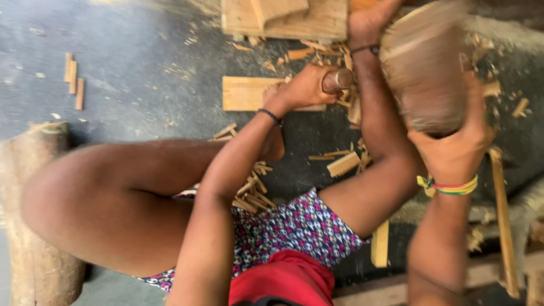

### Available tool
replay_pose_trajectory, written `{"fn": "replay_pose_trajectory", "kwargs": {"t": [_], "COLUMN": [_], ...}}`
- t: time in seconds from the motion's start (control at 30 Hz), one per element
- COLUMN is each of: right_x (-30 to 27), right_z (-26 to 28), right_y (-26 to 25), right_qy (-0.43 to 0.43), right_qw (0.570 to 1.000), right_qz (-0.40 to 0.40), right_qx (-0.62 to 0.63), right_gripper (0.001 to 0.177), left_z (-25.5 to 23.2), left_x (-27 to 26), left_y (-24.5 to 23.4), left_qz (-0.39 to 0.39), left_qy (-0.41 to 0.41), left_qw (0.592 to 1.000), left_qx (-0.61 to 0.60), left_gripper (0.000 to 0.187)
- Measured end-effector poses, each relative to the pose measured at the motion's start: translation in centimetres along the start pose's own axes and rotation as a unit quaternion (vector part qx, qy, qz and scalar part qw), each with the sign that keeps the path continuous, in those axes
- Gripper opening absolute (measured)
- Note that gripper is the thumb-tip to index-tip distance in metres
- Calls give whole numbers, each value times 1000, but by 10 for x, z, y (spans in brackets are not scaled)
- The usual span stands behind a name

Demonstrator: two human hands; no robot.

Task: The person sits on the floor and uses a wooden mallet and a chisel to carve small rectangular pieces of wood. They repeatedly strike the chisel to shape the wood, occasionally adjusting the pieces and clearing away wood shavings.

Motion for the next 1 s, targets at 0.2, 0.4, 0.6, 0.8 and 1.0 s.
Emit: {"fn": "replay_pose_trajectory", "kwargs": {"t": [0.2,0.4,0.6,0.8,1.0], "right_x": [-39,-46,-65,-81,-85], "right_z": [-66,-57,-47,-62,-60], "right_y": [-8,-1,10,18,16], "right_qy": [100,242,133,149,157], "right_qw": [954,898,972,967,961], "right_qz": [-140,-172,-121,-120,-123], "right_qx": [246,324,153,165,190], "right_gripper": [81,97,92,97,96], "left_z": [-11,-49,-75,-72,-79], "left_x": [1,-1,3,3,4], "left_y": [-25,-50,-45,-43,-41], "left_qz": [-28,-67,-56,-41,-19], "left_qy": [16,28,64,43,66], "left_qw": [999,997,996,997,997], "left_qx": [25,-5,17,39,39], "left_gripper": [49,33,30,26,27]}}
Point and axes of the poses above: each hand's wrist, its own x-axis towards the middle knuckle, its own y-axis out of the palm, z = x × y, the point moved 7 cm from there along x, towards the middle knuckle, and after that the axes turned 3 degrees about z, right-handed, at the moved point
